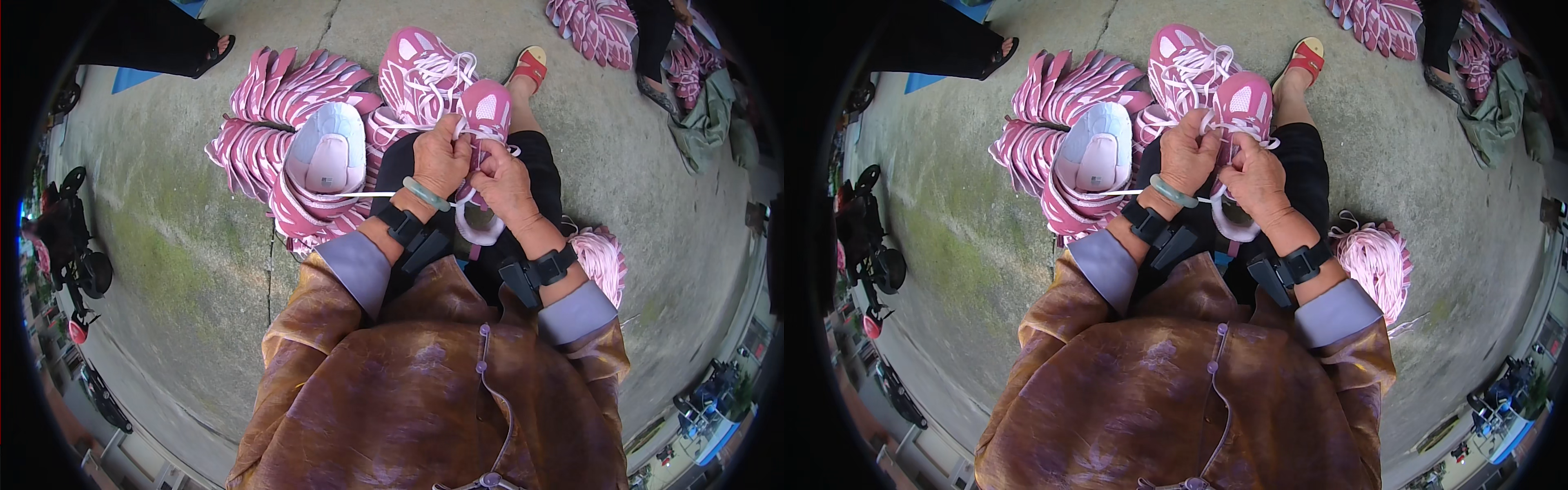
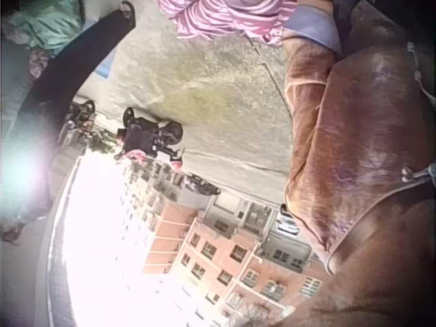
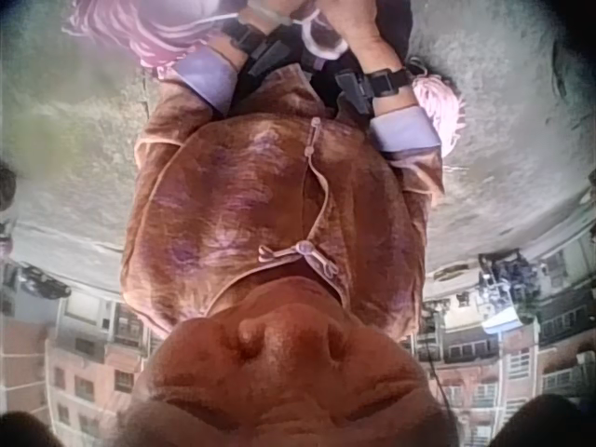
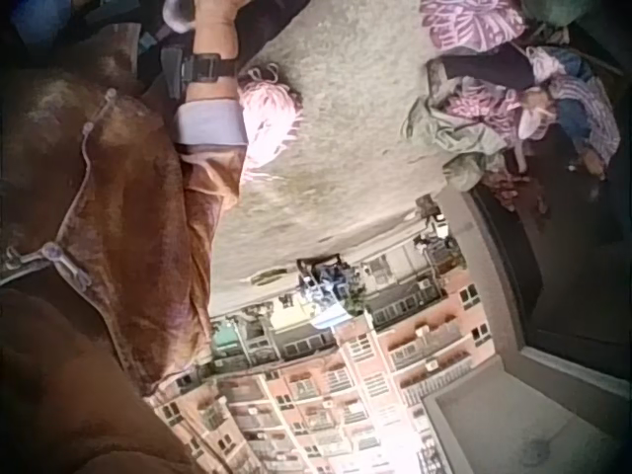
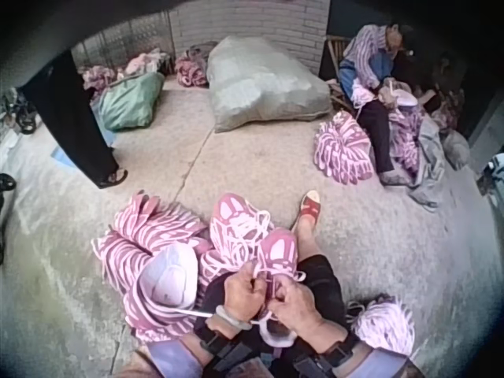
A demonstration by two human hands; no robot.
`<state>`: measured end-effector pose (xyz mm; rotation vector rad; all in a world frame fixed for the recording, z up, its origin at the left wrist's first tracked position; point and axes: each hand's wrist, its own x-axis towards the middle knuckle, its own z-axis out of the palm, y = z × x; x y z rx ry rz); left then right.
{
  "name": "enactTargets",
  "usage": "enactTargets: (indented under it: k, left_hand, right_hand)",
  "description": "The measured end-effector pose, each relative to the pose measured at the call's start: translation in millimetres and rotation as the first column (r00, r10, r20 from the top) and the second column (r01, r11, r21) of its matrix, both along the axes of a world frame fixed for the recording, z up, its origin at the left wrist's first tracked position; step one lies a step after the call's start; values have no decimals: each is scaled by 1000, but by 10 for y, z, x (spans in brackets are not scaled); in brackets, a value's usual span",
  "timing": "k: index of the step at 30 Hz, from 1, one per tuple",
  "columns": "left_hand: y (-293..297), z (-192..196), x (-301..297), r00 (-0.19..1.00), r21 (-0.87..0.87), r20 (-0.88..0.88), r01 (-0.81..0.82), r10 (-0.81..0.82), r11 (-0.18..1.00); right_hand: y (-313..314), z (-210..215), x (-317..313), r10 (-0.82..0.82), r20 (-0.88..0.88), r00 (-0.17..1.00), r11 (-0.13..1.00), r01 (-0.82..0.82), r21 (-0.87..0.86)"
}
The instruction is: The recorder is lacing several pairs of pink athletic shoes while sitting on the floor in a manufacturing setting.
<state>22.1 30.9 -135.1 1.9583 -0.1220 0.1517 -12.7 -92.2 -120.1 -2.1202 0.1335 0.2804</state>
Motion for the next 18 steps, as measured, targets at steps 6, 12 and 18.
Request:
enactTargets:
  k: [6, 12, 18]
  left_hand:
    - [-11, 19, -21, 998, 24, 65, 20, -22, 1000]
    - [3, 62, 48, 987, 128, 83, 125, -136, 984]
    - [50, -134, 183, 970, -179, -234, 19, -61, 984]
  right_hand:
    - [-20, -76, -13, -25, 9, 1000, 997, 24, 71]
    - [-23, -108, -13, -34, 24, 999, 994, 31, 103]
    - [-11, -105, -24, -67, 5, 998, 993, 66, 102]
